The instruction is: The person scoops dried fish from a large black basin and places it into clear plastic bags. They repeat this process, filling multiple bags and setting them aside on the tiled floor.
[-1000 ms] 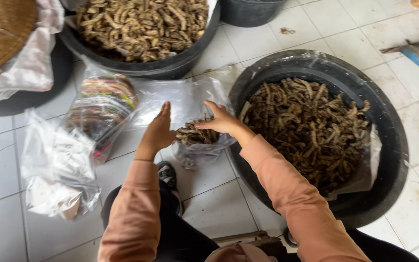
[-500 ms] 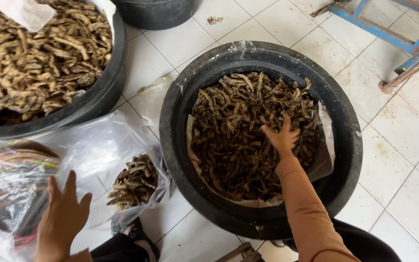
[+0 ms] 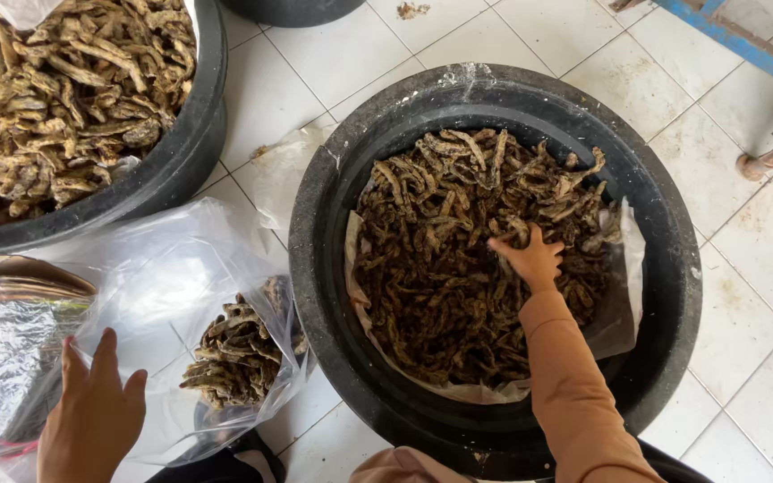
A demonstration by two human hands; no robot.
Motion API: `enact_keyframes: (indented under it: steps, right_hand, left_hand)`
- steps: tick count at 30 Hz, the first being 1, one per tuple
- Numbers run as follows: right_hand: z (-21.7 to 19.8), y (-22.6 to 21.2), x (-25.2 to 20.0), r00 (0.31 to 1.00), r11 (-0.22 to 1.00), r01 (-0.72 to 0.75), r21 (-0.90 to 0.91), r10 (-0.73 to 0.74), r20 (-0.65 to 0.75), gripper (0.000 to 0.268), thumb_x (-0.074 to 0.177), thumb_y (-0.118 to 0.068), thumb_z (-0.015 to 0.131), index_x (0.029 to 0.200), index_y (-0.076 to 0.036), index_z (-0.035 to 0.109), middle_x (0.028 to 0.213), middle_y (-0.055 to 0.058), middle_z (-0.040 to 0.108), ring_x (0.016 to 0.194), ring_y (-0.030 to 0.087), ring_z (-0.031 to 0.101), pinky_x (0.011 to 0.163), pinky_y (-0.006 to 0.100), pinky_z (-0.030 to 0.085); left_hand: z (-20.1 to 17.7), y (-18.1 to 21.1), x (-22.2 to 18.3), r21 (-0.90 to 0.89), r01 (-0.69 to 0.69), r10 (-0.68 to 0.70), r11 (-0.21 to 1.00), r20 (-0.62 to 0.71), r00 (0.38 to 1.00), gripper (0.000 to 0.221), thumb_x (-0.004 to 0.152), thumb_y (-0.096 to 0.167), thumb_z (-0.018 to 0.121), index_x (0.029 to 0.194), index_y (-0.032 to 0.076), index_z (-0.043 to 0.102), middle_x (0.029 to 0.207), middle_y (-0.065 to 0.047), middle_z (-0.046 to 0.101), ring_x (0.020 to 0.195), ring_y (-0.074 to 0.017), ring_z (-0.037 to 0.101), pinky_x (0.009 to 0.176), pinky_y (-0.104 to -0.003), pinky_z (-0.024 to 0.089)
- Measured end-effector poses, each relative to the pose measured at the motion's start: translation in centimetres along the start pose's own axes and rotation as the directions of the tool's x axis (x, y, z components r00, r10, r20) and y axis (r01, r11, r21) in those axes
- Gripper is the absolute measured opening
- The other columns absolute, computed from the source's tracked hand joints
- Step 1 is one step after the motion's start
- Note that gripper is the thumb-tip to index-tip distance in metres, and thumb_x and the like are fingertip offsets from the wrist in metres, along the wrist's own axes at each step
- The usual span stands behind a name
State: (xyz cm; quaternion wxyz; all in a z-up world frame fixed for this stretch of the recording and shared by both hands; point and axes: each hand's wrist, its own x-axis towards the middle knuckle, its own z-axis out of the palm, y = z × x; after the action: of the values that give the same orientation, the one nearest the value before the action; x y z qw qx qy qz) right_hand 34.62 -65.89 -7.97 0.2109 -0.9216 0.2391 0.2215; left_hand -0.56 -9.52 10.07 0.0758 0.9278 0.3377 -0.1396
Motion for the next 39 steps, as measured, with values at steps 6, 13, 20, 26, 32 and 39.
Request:
enact_keyframes:
  steps: [6,13,20,26,32,39]
  right_hand:
    - [1.7,-0.7,-1.6,0.999,0.964,-0.006,-0.266,-0.004,-0.035,0.136,0.056,-0.056,0.098,0.163,-0.036,0.016,0.165,0.032,0.000,0.145,0.058,0.024,0.106,0.072,0.040]
    - [2.3,0.6,0.4,0.994,0.977,0.067,-0.202,-0.083,-0.073,0.112,0.069,-0.036,0.098,0.158,-0.028,0.029,0.164,0.030,0.004,0.141,0.056,0.032,0.106,0.066,0.044]
    - [3.4,3.0,-2.4,0.964,0.931,0.204,-0.302,-0.245,-0.104,0.096,0.075,-0.035,0.092,0.155,-0.022,0.041,0.154,0.034,0.030,0.126,0.052,0.053,0.093,0.054,0.058]
    - [0.9,5.4,-5.7,0.937,0.793,0.341,0.504,-0.331,-0.113,0.078,0.073,-0.022,0.090,0.139,-0.004,0.051,0.132,0.029,0.058,0.116,0.041,0.062,0.092,0.052,0.057]
    - [-5.3,2.6,-12.4,0.912,0.472,0.274,0.838,-0.405,-0.070,0.043,0.086,-0.012,0.081,0.127,-0.009,0.068,0.092,0.007,0.067,0.054,0.012,0.051,0.039,0.027,0.035]
    - [-13.2,-9.0,-21.0,0.832,0.713,0.437,0.548,-0.552,0.055,0.017,0.097,-0.017,0.065,0.110,-0.005,0.065,0.082,0.002,0.060,0.051,0.009,0.043,0.037,0.024,0.034]
  left_hand:
    - [-1.9,2.3,-0.9,0.009,0.086,-0.086,0.996,0.095,0.992,0.077,0.096,0.039,0.055,0.165,0.017,0.028,0.172,-0.031,0.013,0.117,-0.0498,0.066,0.086,-0.054,0.062]
    - [-2.5,3.1,-1.2,0.030,0.049,-0.051,0.998,0.071,0.996,0.074,0.096,0.037,0.057,0.163,0.019,0.030,0.174,-0.022,0.017,0.115,-0.0516,0.066,0.089,-0.056,0.060]
    - [-2.1,1.7,-2.5,-0.053,-0.075,0.072,0.996,-0.058,0.996,0.077,0.090,0.032,0.062,0.160,0.016,0.033,0.172,-0.022,0.023,0.129,-0.0500,0.055,0.094,-0.057,0.055]
    - [-0.8,-1.6,-1.6,-0.072,-0.039,0.038,0.997,-0.014,0.999,0.084,0.090,0.041,0.065,0.163,0.017,0.029,0.167,-0.024,0.026,0.142,-0.0463,0.042,0.104,-0.057,0.047]
    - [2.5,-2.2,0.1,-0.194,-0.308,0.281,0.931,-0.152,0.947,0.096,0.083,0.033,0.073,0.157,-0.005,0.026,0.157,-0.030,0.038,0.147,-0.0416,0.038,0.118,-0.046,0.036]
    - [2.7,0.9,1.2,-0.366,-0.312,0.294,0.877,-0.105,0.950,0.106,0.069,0.008,0.074,0.155,-0.010,0.015,0.158,-0.032,0.030,0.144,-0.0405,0.040,0.115,-0.040,0.039]
